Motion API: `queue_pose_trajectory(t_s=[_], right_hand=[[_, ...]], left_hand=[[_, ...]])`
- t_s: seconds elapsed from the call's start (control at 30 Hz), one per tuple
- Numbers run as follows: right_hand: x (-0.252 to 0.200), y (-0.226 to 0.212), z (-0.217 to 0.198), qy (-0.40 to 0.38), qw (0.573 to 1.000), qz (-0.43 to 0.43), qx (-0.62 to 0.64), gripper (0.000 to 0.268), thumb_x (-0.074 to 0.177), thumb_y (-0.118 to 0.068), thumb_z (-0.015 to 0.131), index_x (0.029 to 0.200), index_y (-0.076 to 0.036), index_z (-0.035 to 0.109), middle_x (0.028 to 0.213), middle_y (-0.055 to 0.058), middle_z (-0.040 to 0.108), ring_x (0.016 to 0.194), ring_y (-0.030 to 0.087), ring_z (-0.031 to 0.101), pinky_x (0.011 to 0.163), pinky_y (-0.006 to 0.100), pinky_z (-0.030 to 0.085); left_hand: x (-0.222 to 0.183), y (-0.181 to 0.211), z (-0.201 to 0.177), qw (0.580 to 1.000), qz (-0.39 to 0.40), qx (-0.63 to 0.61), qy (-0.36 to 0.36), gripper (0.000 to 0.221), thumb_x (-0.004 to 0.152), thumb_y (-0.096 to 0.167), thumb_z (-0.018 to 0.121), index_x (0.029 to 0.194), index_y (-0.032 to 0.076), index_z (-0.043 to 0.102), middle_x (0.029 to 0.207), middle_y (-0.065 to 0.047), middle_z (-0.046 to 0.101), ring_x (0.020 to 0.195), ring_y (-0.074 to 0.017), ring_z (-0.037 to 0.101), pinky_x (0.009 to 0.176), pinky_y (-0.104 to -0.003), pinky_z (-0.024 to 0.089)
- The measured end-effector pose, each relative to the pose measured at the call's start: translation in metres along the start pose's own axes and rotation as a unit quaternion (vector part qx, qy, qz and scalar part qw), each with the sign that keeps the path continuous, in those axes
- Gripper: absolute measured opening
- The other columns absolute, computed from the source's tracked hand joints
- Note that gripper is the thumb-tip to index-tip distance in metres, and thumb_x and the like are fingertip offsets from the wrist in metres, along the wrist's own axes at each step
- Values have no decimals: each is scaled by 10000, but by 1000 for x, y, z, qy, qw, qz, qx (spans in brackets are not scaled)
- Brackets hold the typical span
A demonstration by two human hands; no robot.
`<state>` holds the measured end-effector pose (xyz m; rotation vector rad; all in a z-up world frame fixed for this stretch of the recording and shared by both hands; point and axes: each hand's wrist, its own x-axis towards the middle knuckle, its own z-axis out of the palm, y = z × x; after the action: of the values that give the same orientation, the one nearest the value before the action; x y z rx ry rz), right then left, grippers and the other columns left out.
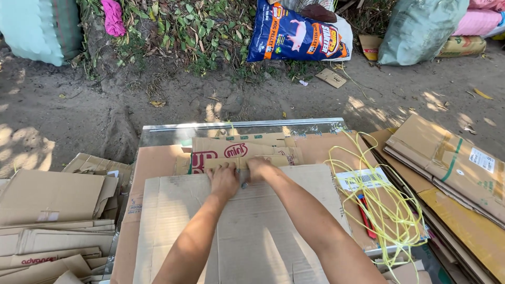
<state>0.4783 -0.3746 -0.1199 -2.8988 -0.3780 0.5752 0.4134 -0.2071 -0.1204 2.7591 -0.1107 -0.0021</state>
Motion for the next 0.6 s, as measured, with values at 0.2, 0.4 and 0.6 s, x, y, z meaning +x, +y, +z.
queue_pose_trajectory(t_s=[0.2, 0.4, 0.6], right_hand=[[-6, -9, -18, -95, 993, 5, 72, 464, 774, -257, 899, 1186, -72, 791, 1276, 199, 749, 1298, 419, 645, 1122, 596, 458], [-9, -8, -29, -108, 992, -17, 68, 397, 782, -289, 836, 1135, -110, 809, 1180, 198, 773, 1211, 405, 695, 1015, 521, 553], [-48, -29, -26, -45, 981, 40, 186, 486, 886, -106, 575, 1336, 9, 718, 1350, 260, 699, 1363, 427, 588, 1142, 556, 450]], left_hand=[[-5, 26, -3, 998, 38, 6, -39, 307, 953, 188, 454, 1200, 192, 635, 1167, -68, 714, 1235, -278, 655, 1161, -576, 280], [-2, 12, 9, 998, 44, -36, -11, 201, 925, 290, 537, 1056, 209, 665, 1045, -62, 742, 1169, -278, 675, 1133, -531, 331], [19, -5, 45, 998, 52, -41, 19, 134, 924, 264, 532, 976, 225, 649, 959, -51, 747, 1080, -262, 708, 1106, -503, 362]])
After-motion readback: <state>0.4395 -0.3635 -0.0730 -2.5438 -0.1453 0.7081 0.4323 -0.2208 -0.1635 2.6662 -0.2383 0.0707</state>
